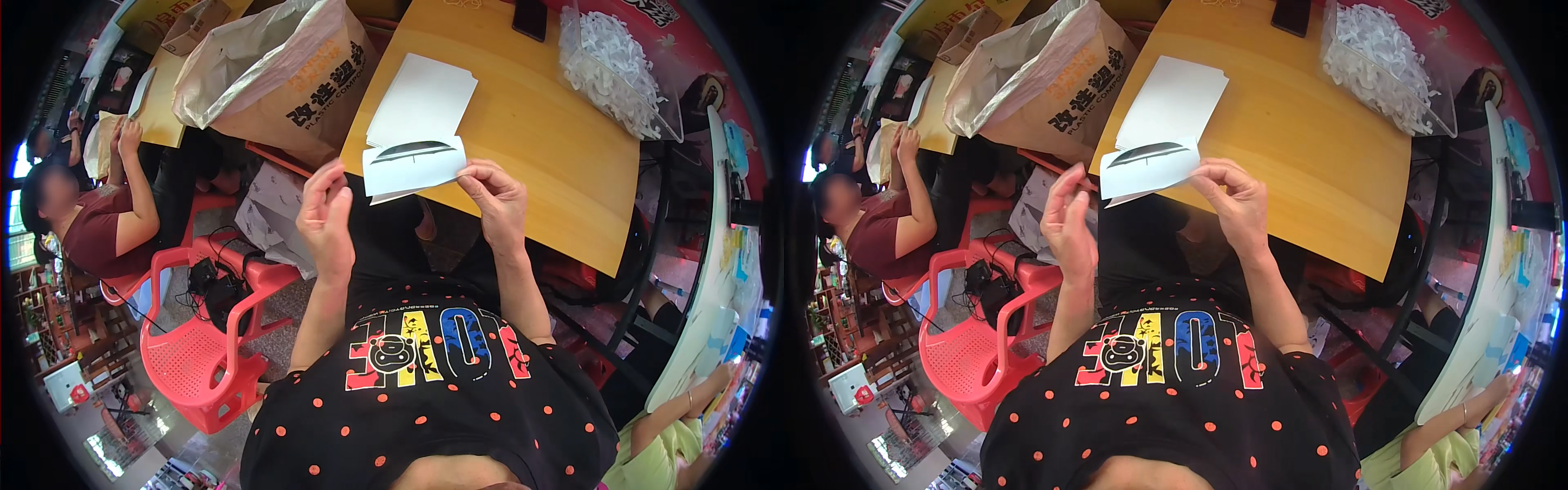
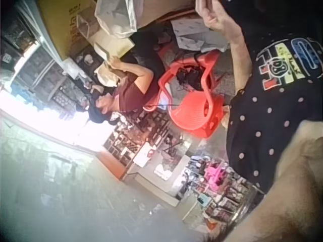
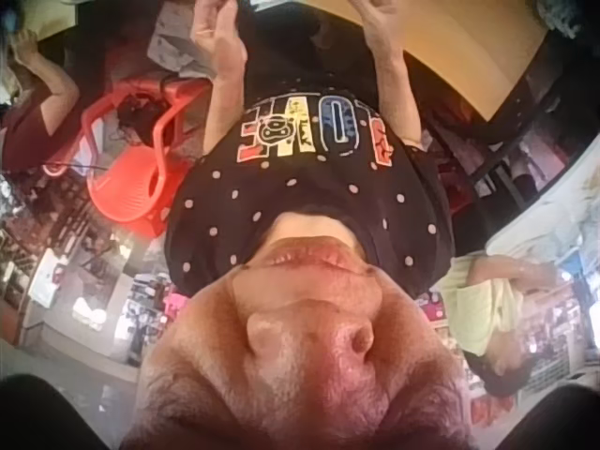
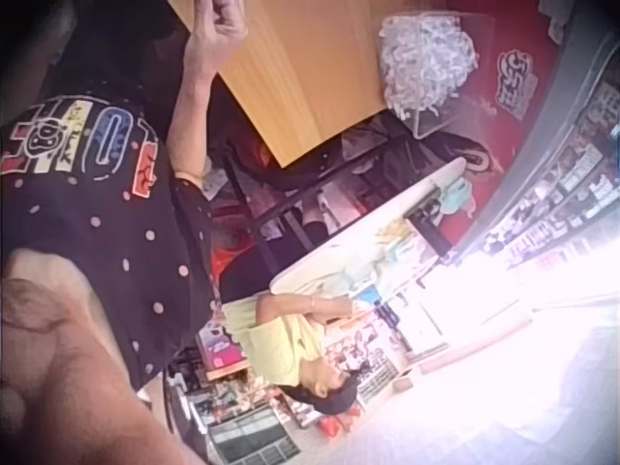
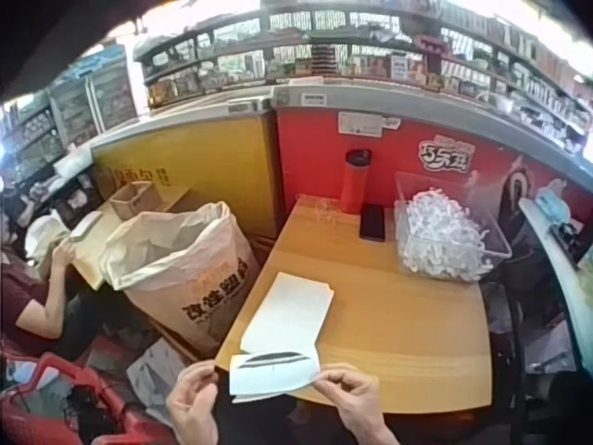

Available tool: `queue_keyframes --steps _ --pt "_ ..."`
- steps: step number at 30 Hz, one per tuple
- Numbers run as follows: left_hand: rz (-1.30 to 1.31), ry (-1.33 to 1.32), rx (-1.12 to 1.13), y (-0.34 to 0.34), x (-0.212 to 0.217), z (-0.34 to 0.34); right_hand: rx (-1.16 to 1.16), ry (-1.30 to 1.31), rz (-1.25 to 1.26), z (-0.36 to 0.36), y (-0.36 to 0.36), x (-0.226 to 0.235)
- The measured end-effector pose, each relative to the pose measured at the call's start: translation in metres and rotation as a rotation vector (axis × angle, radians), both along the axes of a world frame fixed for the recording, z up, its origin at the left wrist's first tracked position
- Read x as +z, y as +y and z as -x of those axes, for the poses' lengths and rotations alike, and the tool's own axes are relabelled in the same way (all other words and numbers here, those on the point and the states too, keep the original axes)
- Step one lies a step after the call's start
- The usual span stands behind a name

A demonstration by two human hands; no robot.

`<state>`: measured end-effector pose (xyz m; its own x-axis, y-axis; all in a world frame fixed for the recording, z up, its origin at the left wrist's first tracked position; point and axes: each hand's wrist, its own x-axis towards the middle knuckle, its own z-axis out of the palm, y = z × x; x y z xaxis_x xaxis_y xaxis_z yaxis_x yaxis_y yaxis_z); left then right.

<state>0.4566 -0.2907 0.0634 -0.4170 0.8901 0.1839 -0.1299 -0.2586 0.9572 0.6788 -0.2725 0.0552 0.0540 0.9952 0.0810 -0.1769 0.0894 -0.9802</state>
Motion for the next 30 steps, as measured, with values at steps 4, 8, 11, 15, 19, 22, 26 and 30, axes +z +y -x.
queue_keyframes --steps 4,8,11,15,19,22,26,30 --pt "0.423 -0.345 -0.41 -0.009 0.002 0.018 0.09 -0.084 -0.027 -0.003 0.0 0.005" --pt "0.561 -0.619 -0.569 -0.006 -0.005 0.021 0.168 0.081 0.05 -0.004 0.001 -0.002" --pt "0.492 -0.454 -0.555 -0.008 -0.014 0.019 0.111 0.234 0.104 -0.005 0.002 -0.007" --pt "0.377 -0.205 -0.471 -0.012 -0.012 -0.001 0.032 0.258 0.103 0.001 0.004 -0.008" --pt "0.233 -0.247 -0.467 -0.012 -0.01 -0.007 -0.022 0.101 0.115 0.002 0.004 -0.009" --pt "0.214 -0.153 -0.364 -0.014 -0.007 -0.017 -0.02 0.024 0.118 0.003 0.005 -0.011" --pt "0.3 -0.027 -0.322 -0.014 -0.014 -0.011 -0.025 0.065 0.128 0.006 0.008 -0.009" --pt "0.398 -0.184 -0.356 -0.015 -0.007 -0.015 -0.014 0.038 0.162 0.004 0.012 -0.003"
